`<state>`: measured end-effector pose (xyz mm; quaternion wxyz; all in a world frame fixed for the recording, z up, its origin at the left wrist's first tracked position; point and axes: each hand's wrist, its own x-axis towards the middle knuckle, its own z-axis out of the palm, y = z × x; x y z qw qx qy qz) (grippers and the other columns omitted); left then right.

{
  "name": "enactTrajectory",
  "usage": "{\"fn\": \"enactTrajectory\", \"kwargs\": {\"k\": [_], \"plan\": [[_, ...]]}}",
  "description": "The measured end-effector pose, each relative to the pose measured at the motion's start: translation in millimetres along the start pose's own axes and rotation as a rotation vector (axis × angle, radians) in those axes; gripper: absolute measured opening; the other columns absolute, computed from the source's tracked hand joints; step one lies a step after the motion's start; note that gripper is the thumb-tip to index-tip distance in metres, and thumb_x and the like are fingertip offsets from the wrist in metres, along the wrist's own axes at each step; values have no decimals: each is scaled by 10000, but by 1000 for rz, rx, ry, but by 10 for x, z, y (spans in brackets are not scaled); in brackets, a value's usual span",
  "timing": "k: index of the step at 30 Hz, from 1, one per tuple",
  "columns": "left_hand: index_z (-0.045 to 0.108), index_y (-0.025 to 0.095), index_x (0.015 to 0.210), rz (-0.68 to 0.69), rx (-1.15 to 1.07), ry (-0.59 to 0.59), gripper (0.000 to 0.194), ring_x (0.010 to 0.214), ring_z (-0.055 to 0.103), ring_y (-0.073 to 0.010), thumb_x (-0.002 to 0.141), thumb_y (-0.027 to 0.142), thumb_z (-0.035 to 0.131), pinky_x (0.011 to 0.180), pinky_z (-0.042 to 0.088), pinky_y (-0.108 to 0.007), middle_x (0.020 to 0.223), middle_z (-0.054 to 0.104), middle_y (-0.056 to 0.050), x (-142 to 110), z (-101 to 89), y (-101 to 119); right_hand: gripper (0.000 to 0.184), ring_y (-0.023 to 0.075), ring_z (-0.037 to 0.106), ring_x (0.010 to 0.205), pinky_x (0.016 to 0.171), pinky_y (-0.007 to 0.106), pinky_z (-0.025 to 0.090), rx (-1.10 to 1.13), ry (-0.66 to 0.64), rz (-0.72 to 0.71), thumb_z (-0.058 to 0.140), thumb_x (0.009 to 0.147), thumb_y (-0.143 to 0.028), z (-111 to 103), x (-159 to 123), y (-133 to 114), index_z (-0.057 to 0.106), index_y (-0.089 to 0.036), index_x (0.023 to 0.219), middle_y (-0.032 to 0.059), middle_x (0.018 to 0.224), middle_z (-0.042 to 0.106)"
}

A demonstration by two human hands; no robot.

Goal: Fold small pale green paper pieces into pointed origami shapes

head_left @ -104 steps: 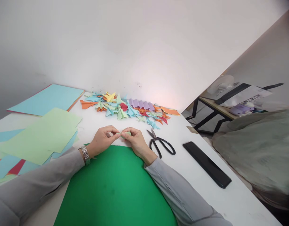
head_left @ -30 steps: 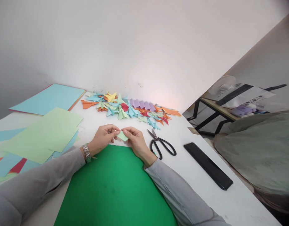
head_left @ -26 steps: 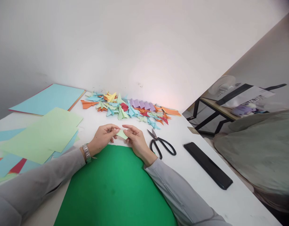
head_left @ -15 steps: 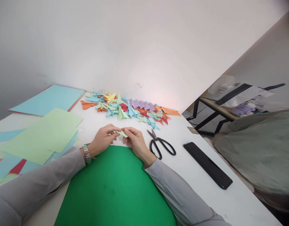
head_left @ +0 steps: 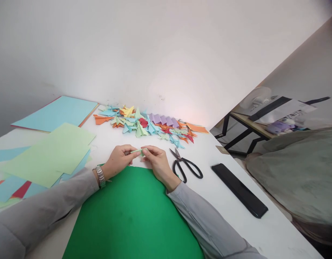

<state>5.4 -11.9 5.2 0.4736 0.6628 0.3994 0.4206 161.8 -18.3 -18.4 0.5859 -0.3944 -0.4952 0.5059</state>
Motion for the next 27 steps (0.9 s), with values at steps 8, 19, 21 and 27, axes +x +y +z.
{"fn": "enactTrajectory", "kwargs": {"k": [8,19,21,27], "plan": [[661,158,616,132,82,-16,243,423,470,-65,774,321,576,457,403,-194,515,481,36,7,-16,-63,97,117,527,607,536,248,440,-10,-15,11,751,633,-295,22,-25,-54,706,-211,653,4,720,642],[668,151,646,118,132,-27,230,429,464,-82,763,327,578,461,380,-213,505,535,27,-7,-14,-46,102,123,520,641,558,254,400,66,-79,39,752,627,-265,5,-19,-56,673,-215,588,-3,737,621],[693,148,709,114,142,-24,210,480,501,-99,745,331,596,483,393,-219,583,620,-1,-8,-11,-43,87,129,531,663,602,266,411,49,-93,22,750,627,-244,-5,-21,-58,682,-217,580,-2,737,626],[702,141,712,160,206,-79,247,598,552,-133,773,328,552,558,412,-234,679,687,-35,-23,0,-44,78,155,559,736,735,307,421,29,-180,40,729,650,-271,-38,-25,-84,697,-220,601,12,783,657]]}}
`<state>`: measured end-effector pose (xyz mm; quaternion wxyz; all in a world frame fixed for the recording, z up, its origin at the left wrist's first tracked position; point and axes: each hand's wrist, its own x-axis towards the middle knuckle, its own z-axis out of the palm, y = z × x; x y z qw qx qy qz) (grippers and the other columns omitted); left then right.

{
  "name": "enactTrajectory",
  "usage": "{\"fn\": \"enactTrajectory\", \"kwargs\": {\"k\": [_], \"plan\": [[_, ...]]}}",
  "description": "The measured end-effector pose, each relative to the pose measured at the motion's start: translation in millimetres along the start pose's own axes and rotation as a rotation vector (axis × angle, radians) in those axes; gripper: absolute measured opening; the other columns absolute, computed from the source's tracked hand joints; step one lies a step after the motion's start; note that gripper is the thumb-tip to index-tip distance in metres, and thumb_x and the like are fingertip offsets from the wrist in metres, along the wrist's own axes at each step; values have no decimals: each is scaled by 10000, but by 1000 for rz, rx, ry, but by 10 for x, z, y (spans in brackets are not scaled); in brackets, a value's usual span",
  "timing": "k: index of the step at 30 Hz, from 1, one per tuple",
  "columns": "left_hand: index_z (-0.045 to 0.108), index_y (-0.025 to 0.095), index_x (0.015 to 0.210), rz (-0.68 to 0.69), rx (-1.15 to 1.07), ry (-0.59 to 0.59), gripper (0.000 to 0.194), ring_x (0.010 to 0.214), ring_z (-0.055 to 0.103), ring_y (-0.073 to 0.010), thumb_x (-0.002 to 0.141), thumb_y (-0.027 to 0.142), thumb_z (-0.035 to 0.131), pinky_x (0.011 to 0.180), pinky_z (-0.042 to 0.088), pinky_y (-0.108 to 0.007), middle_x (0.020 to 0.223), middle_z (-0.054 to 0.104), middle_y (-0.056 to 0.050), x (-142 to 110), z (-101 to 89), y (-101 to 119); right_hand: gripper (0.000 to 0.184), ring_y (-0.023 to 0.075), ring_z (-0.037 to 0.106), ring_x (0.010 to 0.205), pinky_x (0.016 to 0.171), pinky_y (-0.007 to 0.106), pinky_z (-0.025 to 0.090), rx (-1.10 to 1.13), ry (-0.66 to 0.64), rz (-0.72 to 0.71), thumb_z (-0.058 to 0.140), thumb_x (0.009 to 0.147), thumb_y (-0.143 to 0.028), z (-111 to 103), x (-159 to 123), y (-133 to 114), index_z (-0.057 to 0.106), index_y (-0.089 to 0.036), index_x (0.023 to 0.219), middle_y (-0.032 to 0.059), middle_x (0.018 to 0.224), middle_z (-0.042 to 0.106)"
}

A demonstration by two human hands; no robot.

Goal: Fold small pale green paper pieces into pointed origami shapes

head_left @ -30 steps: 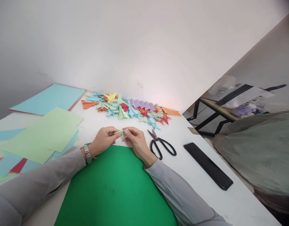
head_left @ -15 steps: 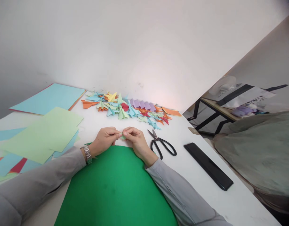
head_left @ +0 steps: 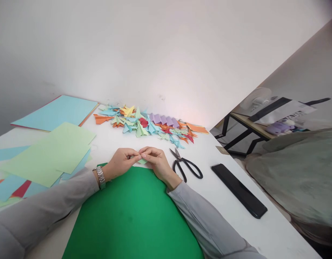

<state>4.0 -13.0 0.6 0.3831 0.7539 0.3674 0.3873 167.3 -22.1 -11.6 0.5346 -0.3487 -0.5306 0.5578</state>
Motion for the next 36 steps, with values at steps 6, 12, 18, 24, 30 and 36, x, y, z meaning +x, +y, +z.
{"fn": "enactTrajectory", "kwargs": {"k": [6,12,18,24,30,36], "plan": [[683,141,683,39,77,36,247,535,492,-114,785,305,530,511,366,-226,600,641,-21,-3,13,-11,98,150,555,722,704,294,417,-43,-5,-14,706,682,-293,3,0,-5,708,-217,620,17,781,657],[653,152,632,99,104,66,239,510,462,-100,782,282,521,502,354,-219,559,610,-3,-3,3,-28,106,145,554,713,685,293,429,-67,28,-19,766,611,-303,39,2,-1,703,-222,638,9,758,644],[603,144,564,74,114,85,263,484,431,-89,768,294,530,479,328,-212,506,560,12,-5,14,-21,96,138,553,702,701,288,431,-32,17,-16,765,616,-269,43,11,8,690,-214,593,2,727,644],[584,155,570,37,35,153,272,481,397,-85,768,340,562,464,328,-207,503,500,29,4,5,40,144,111,516,583,549,255,416,135,174,64,788,558,-296,3,42,37,678,-208,590,-9,706,642],[600,163,587,108,31,100,267,499,415,-92,798,310,530,493,337,-218,516,475,26,-1,-11,35,136,116,522,602,601,266,418,52,139,59,788,556,-259,12,25,11,694,-203,637,-12,663,636],[625,156,642,88,12,86,232,516,418,-96,798,298,531,502,330,-226,551,503,18,-5,-1,12,94,126,532,644,654,282,407,54,80,4,773,571,-214,26,17,1,679,-214,564,-13,672,634]]}}
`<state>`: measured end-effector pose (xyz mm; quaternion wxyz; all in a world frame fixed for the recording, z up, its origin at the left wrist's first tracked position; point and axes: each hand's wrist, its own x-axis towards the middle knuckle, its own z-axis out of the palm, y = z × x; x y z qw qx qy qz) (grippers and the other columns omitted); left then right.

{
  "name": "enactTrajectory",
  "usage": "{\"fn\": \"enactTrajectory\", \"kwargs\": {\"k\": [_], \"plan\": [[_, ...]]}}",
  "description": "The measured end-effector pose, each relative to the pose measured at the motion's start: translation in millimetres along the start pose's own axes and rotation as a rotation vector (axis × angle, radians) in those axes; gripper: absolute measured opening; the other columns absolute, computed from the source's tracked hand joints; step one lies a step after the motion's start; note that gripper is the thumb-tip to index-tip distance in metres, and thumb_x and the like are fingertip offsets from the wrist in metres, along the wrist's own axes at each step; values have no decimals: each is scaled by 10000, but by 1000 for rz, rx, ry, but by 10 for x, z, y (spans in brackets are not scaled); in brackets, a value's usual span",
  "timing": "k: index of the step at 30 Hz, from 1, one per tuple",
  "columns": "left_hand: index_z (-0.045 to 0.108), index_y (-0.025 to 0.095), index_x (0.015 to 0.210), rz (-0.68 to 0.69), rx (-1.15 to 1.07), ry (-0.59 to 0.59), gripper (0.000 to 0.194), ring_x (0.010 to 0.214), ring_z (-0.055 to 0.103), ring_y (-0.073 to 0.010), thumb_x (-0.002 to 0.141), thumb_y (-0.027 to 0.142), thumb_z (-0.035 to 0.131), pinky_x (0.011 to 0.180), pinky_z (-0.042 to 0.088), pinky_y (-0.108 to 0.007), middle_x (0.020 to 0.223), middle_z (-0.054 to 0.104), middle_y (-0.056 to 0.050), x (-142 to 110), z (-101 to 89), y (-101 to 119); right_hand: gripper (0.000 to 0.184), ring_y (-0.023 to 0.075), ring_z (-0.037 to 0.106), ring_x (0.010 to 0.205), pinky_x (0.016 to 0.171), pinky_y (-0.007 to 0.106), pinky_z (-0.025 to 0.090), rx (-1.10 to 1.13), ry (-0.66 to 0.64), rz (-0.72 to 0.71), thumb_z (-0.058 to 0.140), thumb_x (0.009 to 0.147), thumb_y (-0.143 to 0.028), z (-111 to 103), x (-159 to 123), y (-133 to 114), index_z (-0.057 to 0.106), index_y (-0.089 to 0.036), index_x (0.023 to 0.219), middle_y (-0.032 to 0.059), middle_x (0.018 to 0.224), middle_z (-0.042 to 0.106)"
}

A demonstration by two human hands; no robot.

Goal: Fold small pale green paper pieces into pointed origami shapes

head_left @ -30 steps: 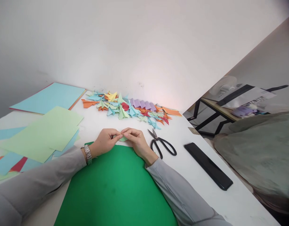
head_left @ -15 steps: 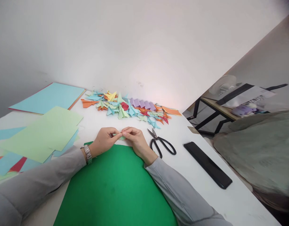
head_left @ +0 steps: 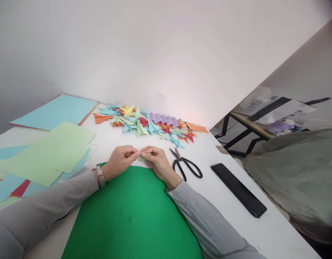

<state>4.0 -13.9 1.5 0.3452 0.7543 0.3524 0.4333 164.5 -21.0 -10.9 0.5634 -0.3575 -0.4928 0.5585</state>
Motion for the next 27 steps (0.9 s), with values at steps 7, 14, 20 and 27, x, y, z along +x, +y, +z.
{"fn": "enactTrajectory", "kwargs": {"k": [7,14,20,27], "plan": [[504,166,558,24,84,6,263,500,397,-90,804,257,500,502,325,-220,503,460,39,-5,7,-7,99,114,493,601,626,269,377,-60,-18,7,766,577,-212,-7,-4,-8,673,-212,541,-24,609,595],[539,162,578,53,58,79,262,474,432,-75,822,247,499,518,377,-212,525,503,38,4,4,8,146,110,491,573,551,253,390,75,74,73,779,583,-327,-23,27,27,710,-200,601,-11,611,614],[694,137,890,-135,-129,84,253,339,409,-44,780,333,580,388,388,-207,652,660,-3,-16,22,-15,143,117,518,618,528,246,414,153,137,39,809,538,-315,-42,54,60,727,-217,602,-5,705,635],[730,132,831,-205,-186,85,245,311,409,-45,716,336,655,318,362,-177,552,671,-12,-27,31,-42,72,100,502,599,536,244,398,49,50,-19,791,578,-252,-42,33,41,735,-237,621,-12,716,625]]}}
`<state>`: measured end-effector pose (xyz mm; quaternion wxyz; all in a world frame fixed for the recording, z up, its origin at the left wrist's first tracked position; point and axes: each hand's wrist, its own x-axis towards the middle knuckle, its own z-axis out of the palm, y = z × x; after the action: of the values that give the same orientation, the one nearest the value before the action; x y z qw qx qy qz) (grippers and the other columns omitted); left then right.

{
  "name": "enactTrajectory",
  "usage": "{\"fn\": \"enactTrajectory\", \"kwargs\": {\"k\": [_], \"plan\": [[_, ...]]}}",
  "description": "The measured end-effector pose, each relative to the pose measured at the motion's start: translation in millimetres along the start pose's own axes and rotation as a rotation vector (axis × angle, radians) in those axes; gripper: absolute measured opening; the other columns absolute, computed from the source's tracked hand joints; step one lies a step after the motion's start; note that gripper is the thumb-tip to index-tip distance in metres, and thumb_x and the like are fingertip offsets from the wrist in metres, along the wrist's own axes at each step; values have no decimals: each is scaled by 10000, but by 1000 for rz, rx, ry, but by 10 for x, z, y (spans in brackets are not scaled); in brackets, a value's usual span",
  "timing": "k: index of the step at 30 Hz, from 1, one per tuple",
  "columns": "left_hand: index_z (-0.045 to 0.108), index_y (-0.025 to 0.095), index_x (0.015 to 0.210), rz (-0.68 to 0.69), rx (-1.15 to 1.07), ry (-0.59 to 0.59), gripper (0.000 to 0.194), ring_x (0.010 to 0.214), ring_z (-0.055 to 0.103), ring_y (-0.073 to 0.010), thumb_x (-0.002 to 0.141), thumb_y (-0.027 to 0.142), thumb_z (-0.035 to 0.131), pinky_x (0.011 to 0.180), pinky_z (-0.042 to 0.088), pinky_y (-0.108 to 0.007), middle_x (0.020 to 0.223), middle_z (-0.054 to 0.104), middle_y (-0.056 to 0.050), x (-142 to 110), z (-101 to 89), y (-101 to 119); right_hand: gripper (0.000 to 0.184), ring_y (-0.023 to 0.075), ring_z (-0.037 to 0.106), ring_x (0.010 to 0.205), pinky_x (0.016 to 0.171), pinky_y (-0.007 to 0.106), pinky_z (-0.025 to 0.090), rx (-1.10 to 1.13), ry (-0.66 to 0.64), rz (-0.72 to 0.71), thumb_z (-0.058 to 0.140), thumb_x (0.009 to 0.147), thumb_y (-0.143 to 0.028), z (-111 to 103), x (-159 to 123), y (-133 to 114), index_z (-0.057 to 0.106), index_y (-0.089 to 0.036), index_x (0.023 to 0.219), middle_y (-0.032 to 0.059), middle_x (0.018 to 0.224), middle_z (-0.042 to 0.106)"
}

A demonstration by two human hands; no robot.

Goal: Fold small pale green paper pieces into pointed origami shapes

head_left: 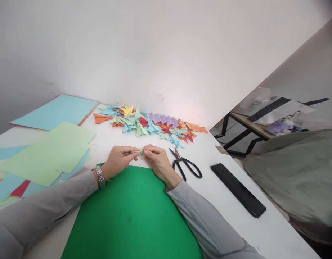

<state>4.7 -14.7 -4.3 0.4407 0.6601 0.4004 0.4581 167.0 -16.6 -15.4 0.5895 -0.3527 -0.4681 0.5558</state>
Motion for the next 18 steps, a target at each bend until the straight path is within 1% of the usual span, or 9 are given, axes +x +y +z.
{"fn": "enactTrajectory", "kwargs": {"k": [2,5,7,12,18], "plan": [[735,138,811,38,-7,0,215,318,413,-44,720,314,654,319,358,-170,556,672,-12,2,-4,-2,89,112,525,642,575,253,408,-14,-21,-10,795,569,-226,7,-8,-8,736,-241,633,-10,731,632],[737,139,809,106,-4,-8,177,341,430,-48,721,268,652,333,364,-171,584,683,-19,5,-6,-3,134,134,556,719,678,280,427,-33,-67,-32,795,560,-176,15,-17,-9,740,-245,661,-7,743,638],[737,143,793,153,13,-7,149,368,458,-57,723,238,646,352,377,-174,609,693,-24,8,-7,-1,147,140,561,736,714,295,429,-34,-83,-34,792,563,-161,15,-18,-2,743,-248,671,-5,756,636],[734,167,747,278,96,-8,114,467,547,-84,744,181,621,416,410,-173,601,684,-15,8,-24,5,141,147,560,743,731,312,430,-32,-78,-22,803,547,-177,3,-18,3,737,-257,642,-2,775,628],[720,168,728,298,142,-19,123,488,564,-91,764,183,603,442,424,-175,561,665,-2,-11,-21,-1,91,135,561,734,748,309,423,-25,-120,12,785,580,-186,11,-33,-27,718,-246,597,-8,779,622]]}}
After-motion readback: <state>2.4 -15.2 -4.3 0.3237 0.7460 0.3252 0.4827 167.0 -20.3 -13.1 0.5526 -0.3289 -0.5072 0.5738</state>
